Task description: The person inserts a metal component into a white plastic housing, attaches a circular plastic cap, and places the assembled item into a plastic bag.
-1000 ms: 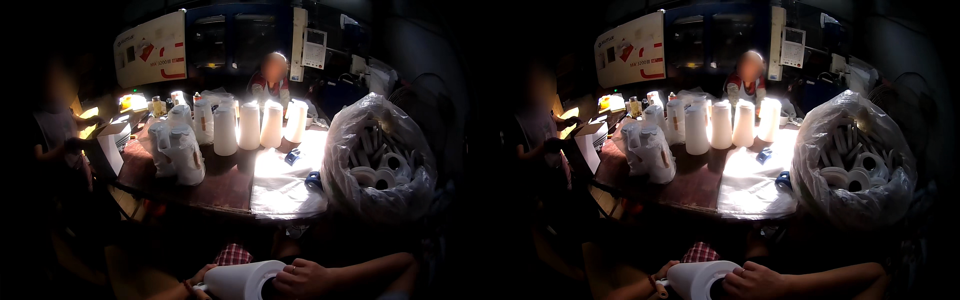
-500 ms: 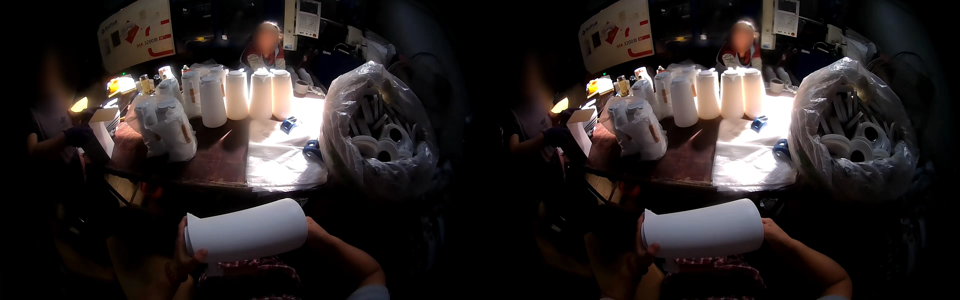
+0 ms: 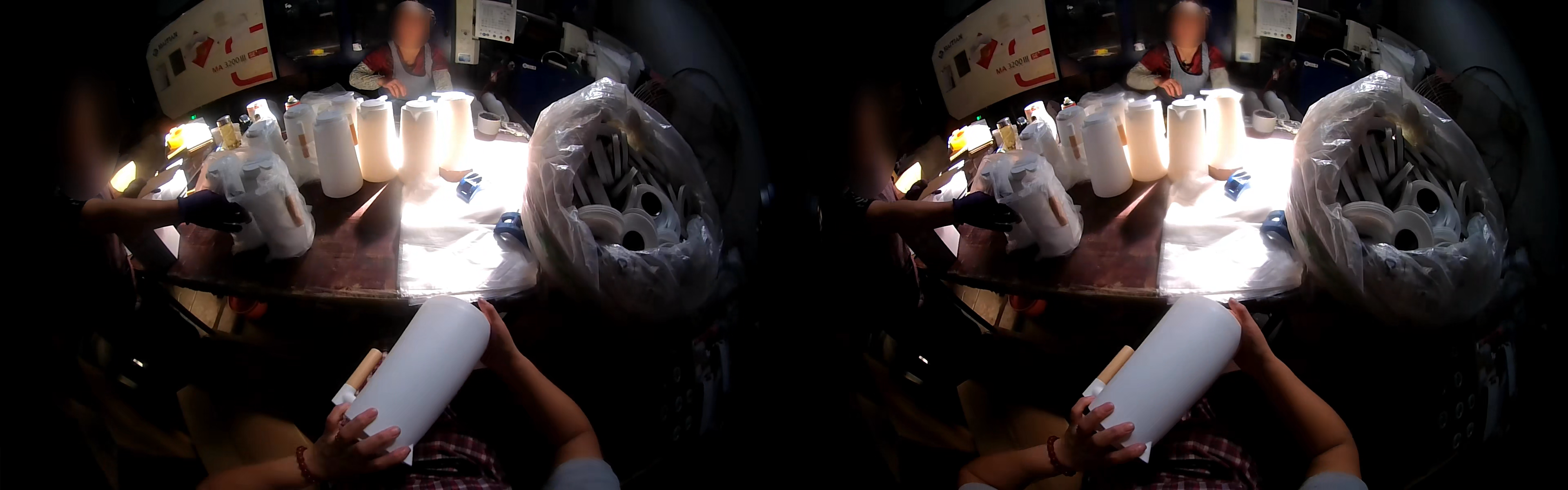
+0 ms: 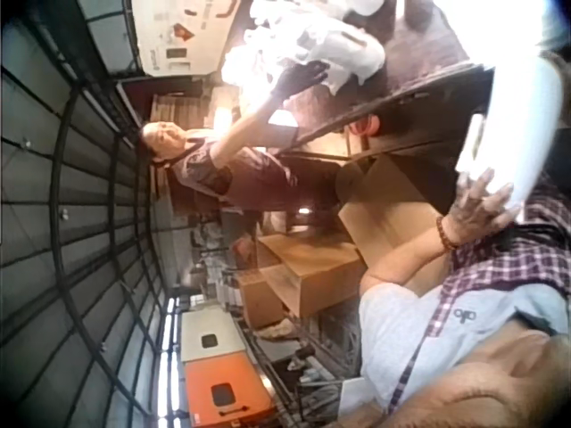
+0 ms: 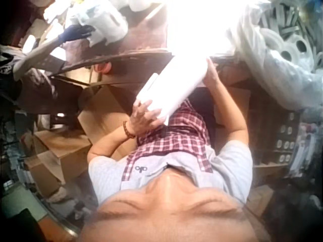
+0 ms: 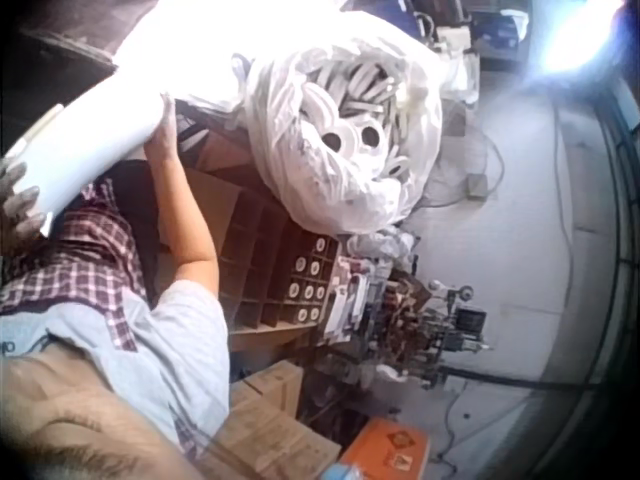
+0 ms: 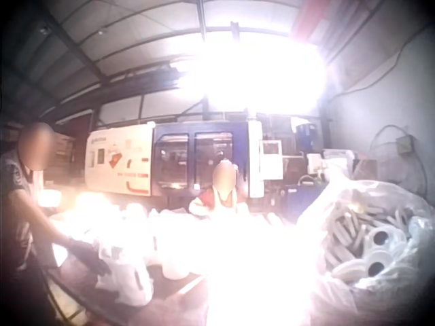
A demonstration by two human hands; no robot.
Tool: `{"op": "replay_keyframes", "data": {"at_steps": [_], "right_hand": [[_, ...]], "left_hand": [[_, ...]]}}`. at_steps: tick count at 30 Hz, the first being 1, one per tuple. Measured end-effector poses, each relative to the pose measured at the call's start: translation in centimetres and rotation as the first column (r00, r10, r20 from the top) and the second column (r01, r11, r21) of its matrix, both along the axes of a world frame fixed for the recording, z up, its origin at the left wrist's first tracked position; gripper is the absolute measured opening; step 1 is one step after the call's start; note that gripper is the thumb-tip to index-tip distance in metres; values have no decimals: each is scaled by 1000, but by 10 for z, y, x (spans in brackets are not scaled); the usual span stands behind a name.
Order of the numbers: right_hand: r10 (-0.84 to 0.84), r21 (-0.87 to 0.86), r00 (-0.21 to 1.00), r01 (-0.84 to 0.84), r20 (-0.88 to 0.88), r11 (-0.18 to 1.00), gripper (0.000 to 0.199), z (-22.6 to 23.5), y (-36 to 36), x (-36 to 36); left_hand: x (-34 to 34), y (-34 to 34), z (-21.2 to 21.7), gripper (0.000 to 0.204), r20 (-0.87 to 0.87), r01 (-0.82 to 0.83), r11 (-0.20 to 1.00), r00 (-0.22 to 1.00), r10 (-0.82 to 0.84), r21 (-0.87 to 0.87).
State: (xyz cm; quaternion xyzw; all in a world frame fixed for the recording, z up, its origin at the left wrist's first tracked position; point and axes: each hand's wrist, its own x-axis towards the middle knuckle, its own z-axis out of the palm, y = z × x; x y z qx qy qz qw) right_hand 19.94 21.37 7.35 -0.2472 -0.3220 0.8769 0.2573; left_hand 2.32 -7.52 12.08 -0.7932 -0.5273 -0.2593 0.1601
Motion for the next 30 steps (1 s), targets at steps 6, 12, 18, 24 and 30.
{"op": "replay_keyframes", "data": {"at_steps": [6,12,18,24,30], "right_hand": [[169,365,985,-144,-37,920,49,-44,-5,-36],[301,633,919,-394,255,667,26,4,10,-75],[-760,797,535,-603,368,-38,28,-44,146,-7],[-652,911,642,-214,403,353,30,-43,157,-23],[-144,828,954,-148,264,540,27,-32,52,-100]], "left_hand": [[-10,47,8,48,320,208,971,933,-162,-115],[-76,148,-10,32,882,446,822,451,134,-353],[-78,150,-35,26,740,96,874,581,340,-477],[-93,177,-45,43,807,538,631,177,564,-559],[-92,193,-46,46,748,593,593,24,663,-544]]}}
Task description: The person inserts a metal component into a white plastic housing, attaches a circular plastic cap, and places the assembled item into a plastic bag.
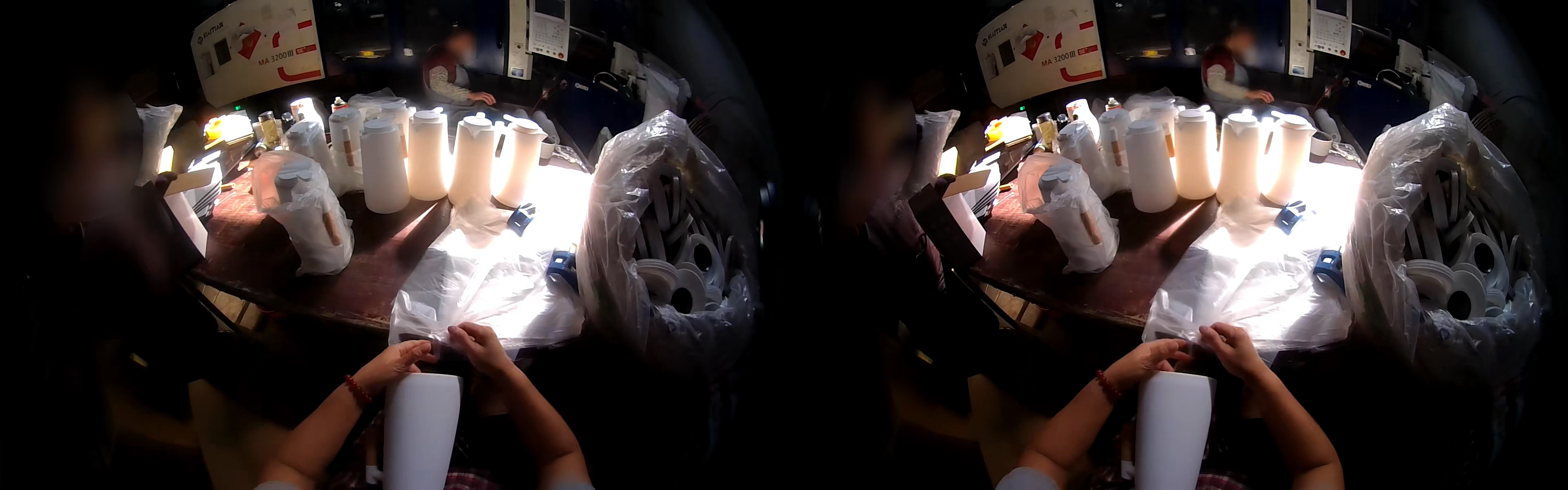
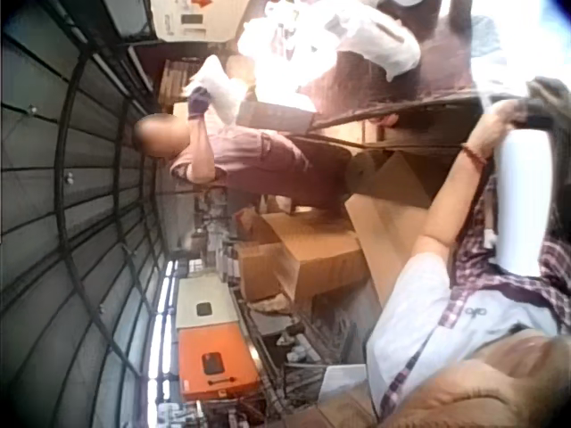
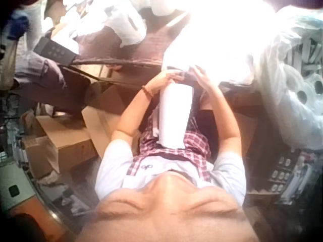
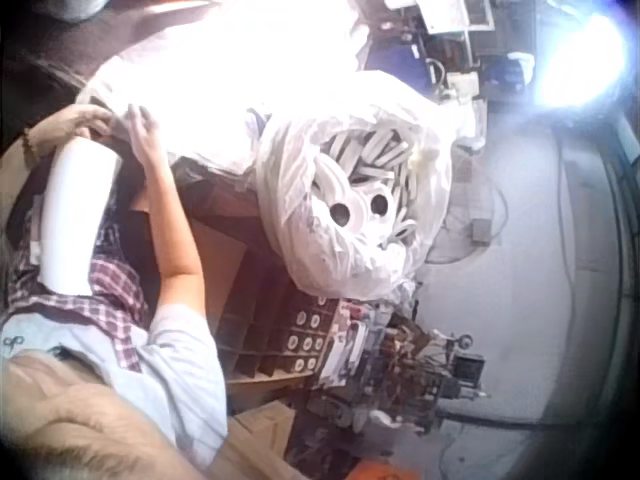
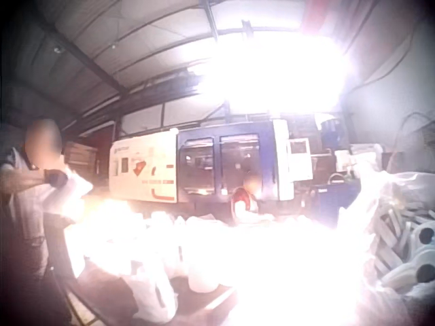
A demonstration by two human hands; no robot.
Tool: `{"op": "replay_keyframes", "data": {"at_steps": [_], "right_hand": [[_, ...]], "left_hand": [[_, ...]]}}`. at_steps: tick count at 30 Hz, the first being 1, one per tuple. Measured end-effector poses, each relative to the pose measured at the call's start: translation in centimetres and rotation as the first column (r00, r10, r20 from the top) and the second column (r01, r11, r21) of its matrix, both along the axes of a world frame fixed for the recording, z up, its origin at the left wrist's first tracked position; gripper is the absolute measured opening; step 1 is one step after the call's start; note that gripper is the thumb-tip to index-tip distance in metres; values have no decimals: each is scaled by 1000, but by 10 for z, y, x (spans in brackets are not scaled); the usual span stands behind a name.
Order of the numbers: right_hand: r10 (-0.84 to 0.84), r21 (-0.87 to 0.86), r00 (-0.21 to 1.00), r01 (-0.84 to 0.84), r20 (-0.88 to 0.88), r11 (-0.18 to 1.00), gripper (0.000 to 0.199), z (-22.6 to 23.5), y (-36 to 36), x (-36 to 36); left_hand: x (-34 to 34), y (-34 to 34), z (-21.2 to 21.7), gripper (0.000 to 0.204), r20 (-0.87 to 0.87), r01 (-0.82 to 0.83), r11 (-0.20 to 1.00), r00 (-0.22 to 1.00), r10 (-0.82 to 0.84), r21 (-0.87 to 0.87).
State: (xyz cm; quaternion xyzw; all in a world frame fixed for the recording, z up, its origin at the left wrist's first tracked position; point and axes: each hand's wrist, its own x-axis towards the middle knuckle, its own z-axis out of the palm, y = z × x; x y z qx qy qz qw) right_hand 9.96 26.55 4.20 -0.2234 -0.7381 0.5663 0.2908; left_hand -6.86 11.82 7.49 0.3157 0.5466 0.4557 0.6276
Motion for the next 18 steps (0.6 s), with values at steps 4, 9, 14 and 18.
{"op": "replay_keyframes", "data": {"at_steps": [4,9,14,18], "right_hand": [[-52,-188,998,56,27,981,27,3,-33,-15],[-261,-651,927,24,-270,759,25,-13,-42,-20],[-178,-519,933,-11,-313,855,21,-9,-69,36],[45,42,993,-50,106,998,30,-71,-81,72]], "left_hand": [[6,1,-16,21,49,-291,953,957,287,86],[-6,-3,-78,24,-15,-407,740,871,490,536],[0,-57,-60,9,-333,-530,570,479,812,628],[18,-105,-103,10,-341,-457,820,753,563,345]]}}
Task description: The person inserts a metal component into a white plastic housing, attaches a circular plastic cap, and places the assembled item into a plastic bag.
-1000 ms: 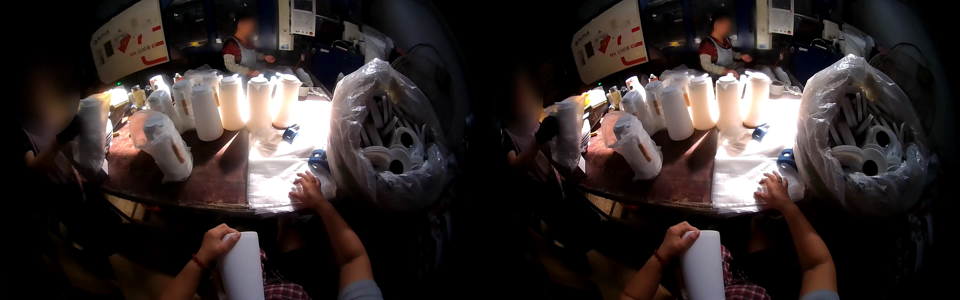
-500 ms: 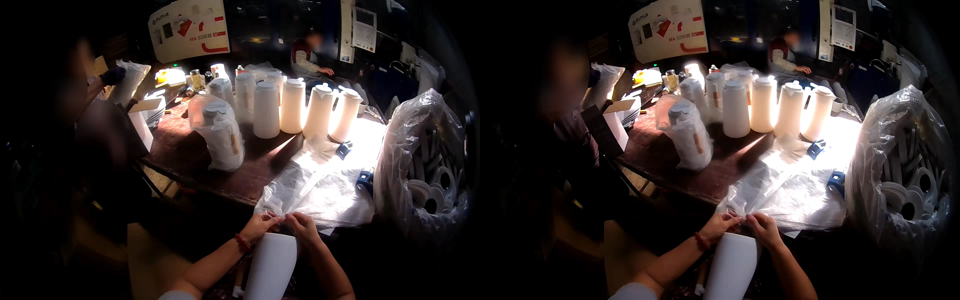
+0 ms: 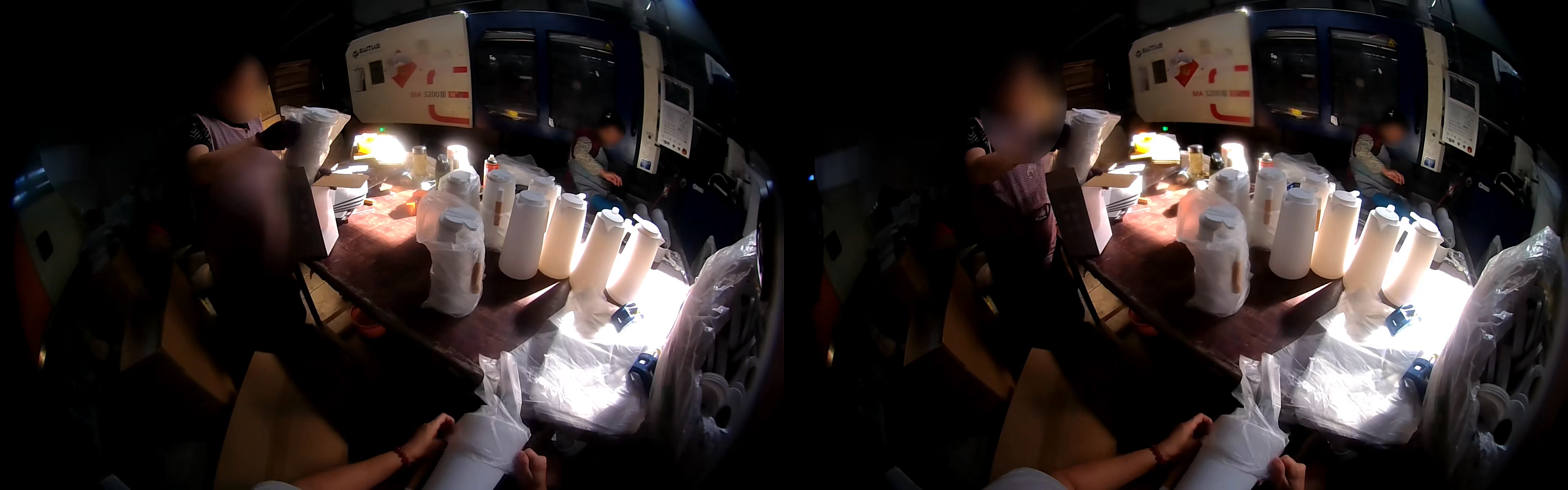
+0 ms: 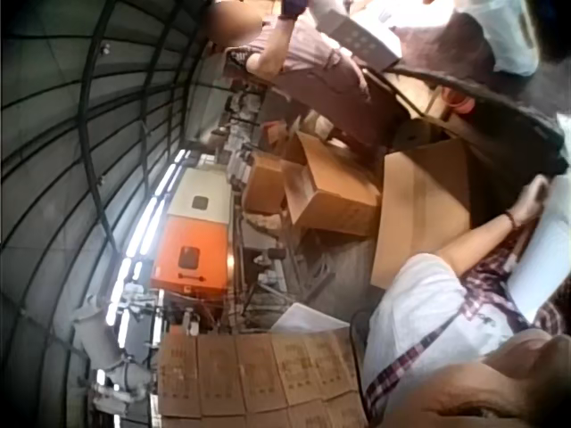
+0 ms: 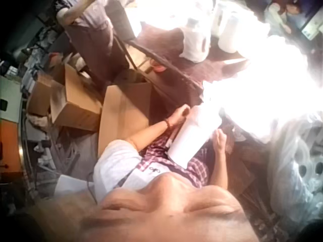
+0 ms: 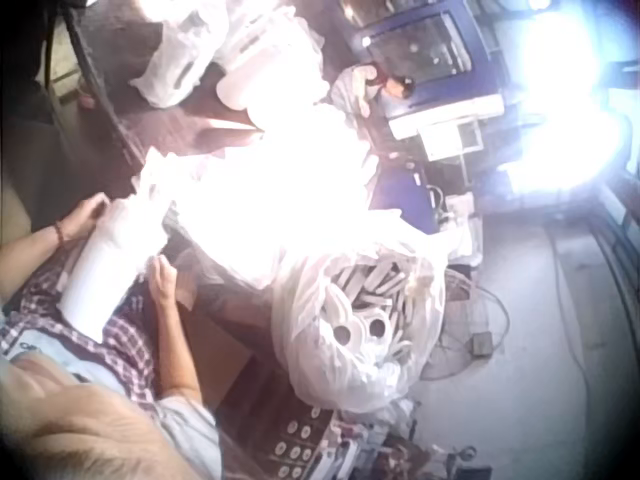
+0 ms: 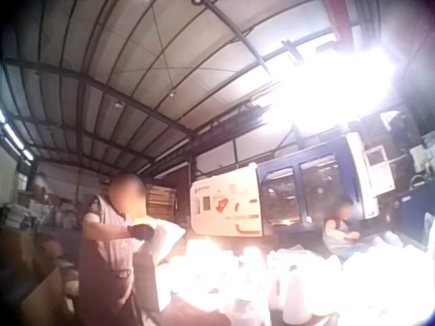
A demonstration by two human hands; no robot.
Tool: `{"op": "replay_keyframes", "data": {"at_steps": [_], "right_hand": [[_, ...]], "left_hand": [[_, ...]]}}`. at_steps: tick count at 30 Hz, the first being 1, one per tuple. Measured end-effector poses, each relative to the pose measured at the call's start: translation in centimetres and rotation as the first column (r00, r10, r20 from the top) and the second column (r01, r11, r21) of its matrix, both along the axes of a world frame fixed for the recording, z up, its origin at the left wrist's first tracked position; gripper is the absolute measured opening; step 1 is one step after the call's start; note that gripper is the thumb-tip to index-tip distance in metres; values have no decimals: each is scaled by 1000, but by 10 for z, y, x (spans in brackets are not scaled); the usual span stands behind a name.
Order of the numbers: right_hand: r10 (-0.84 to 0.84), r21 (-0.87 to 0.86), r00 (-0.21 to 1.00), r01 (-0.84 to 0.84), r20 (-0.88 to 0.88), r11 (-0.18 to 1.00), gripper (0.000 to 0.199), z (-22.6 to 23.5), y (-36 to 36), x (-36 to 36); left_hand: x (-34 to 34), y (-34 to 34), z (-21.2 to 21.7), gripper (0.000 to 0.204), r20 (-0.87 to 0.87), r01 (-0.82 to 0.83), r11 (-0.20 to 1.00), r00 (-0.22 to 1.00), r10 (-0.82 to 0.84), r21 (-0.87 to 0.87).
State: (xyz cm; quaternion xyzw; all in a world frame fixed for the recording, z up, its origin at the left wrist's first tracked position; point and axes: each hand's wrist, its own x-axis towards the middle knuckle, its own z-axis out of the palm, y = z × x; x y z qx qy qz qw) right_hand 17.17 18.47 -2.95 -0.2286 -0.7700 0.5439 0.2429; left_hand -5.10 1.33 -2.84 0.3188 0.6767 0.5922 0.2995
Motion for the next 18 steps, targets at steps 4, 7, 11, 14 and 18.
{"op": "replay_keyframes", "data": {"at_steps": [4,7,11,14,18], "right_hand": [[66,-109,998,-64,14,992,26,18,-43,27],[137,32,988,-139,65,990,24,71,-86,51],[275,-124,933,-252,231,960,45,86,-117,79],[273,15,826,-322,493,947,66,103,-124,93],[137,369,838,-372,528,852,53,67,-140,98]], "left_hand": [[6,-34,-9,10,282,-50,994,956,77,-100],[18,-68,-7,12,610,-316,938,717,336,-146],[57,-126,-14,10,578,-461,855,640,506,-238],[85,-151,50,24,-293,-29,999,956,22,-18],[86,-189,57,14,-370,526,841,761,-533,-128]]}}
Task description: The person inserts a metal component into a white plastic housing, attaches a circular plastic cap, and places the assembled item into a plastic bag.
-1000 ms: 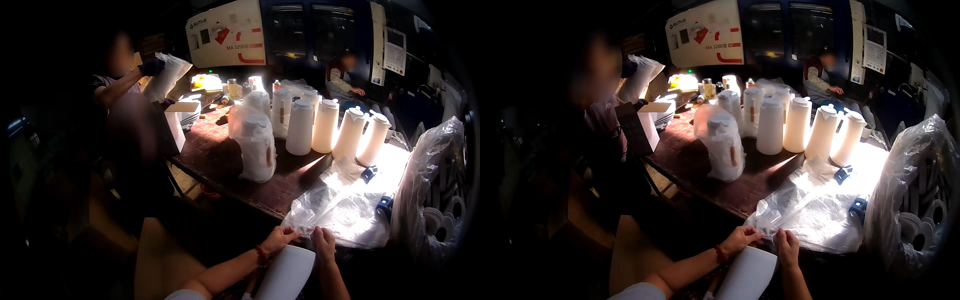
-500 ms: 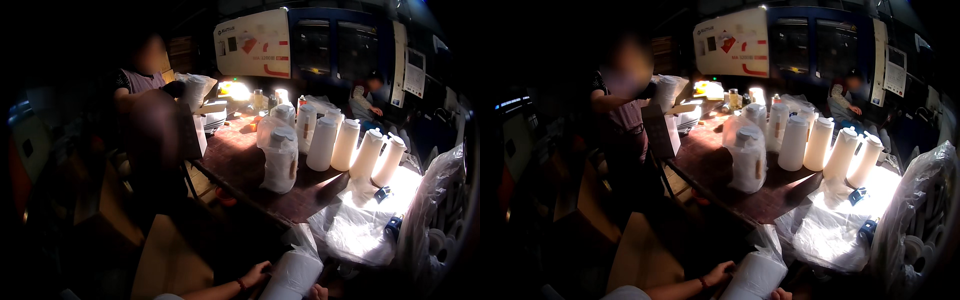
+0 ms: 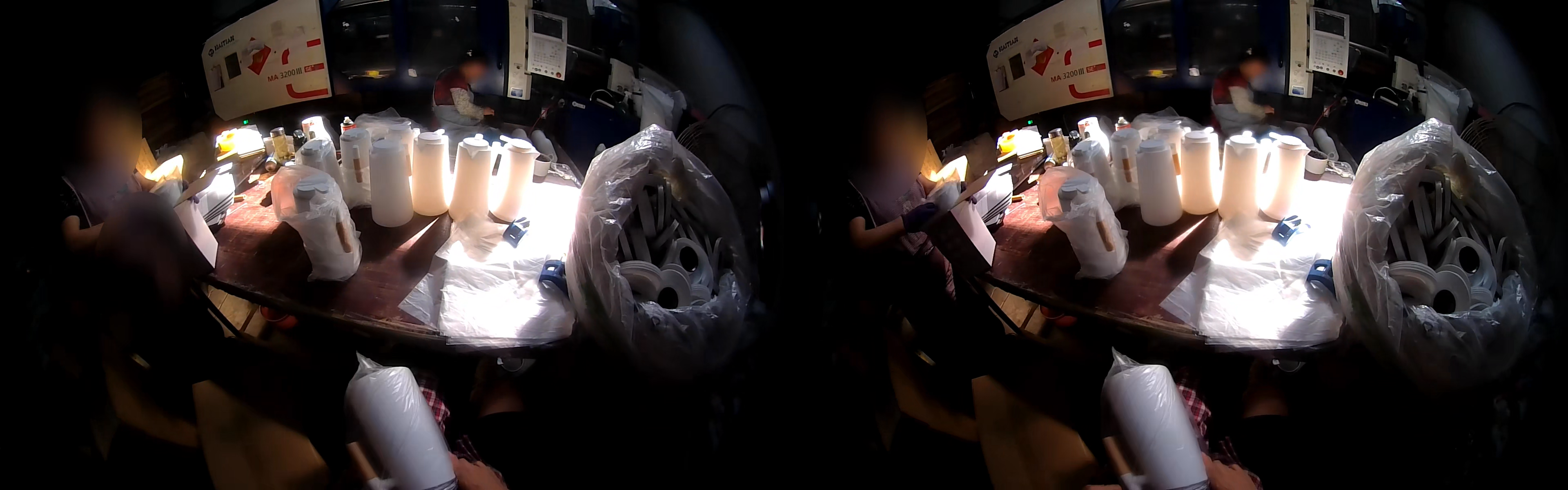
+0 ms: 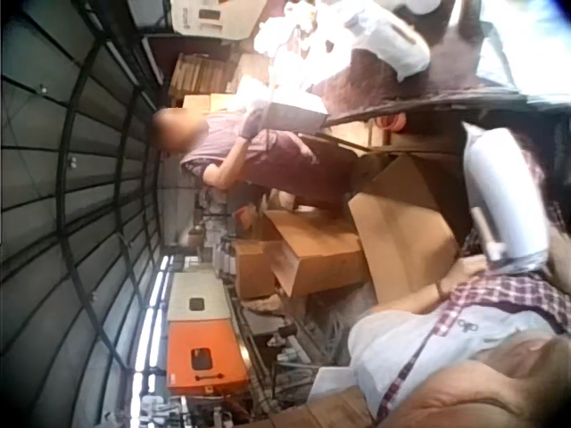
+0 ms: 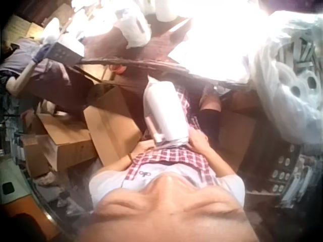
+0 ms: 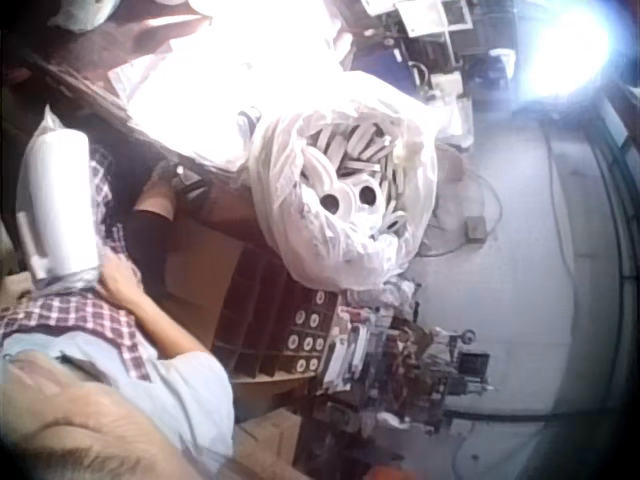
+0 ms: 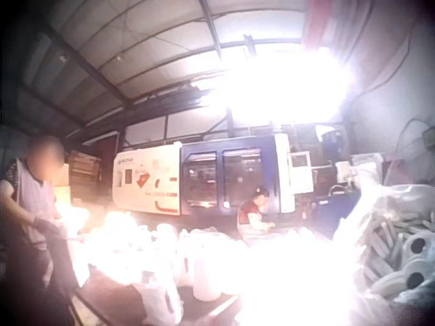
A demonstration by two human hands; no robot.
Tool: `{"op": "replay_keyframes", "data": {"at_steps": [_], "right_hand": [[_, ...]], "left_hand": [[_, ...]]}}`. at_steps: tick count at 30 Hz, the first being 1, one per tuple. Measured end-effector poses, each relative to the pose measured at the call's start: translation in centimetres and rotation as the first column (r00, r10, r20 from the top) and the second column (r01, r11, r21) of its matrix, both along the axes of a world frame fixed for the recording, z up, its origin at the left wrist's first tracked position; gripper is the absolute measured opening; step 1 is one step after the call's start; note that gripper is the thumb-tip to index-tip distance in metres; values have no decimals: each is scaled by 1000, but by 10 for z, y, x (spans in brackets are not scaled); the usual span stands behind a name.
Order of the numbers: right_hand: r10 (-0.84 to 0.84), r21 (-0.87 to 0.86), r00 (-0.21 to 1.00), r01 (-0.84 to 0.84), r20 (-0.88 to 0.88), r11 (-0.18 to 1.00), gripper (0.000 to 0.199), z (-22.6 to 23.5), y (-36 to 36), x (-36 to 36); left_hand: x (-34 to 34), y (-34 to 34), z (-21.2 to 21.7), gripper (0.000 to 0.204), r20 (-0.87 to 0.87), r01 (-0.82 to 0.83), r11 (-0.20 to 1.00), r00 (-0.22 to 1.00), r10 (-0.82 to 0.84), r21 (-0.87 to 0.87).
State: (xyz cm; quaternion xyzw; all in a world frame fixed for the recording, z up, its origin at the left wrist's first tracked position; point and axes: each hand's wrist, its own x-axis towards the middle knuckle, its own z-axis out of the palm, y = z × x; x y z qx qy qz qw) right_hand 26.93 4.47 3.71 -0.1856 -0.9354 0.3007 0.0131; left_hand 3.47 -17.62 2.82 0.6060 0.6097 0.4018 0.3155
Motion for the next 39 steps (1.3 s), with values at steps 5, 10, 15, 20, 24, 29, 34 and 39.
{"op": "replay_keyframes", "data": {"at_steps": [5,10,15,20,24,29,34,39], "right_hand": [[-25,-263,993,55,117,963,46,-6,23,-26],[-225,-747,967,64,-116,661,28,0,50,-54],[-516,-962,851,55,-95,268,27,71,67,-77],[-561,-911,797,33,-225,412,28,133,131,-114],[-409,-802,842,-47,-352,595,30,178,193,-170],[-438,-767,781,-80,-446,636,37,195,272,-239],[-406,-573,748,42,-524,818,28,171,360,-311],[-189,71,759,296,-623,953,35,169,411,-415]], "left_hand": [[-20,45,57,18,1,146,989,989,-146,-12],[-33,99,115,20,5,292,906,951,-308,307],[-64,131,168,45,-78,-104,765,977,197,635],[-105,165,146,50,65,-223,933,975,214,281],[-152,259,111,29,211,-268,797,961,180,541],[-209,339,125,21,211,-466,633,874,437,618],[-269,368,112,30,516,-704,539,708,482,463],[-332,377,110,44,497,-779,390,618,609,491]]}}
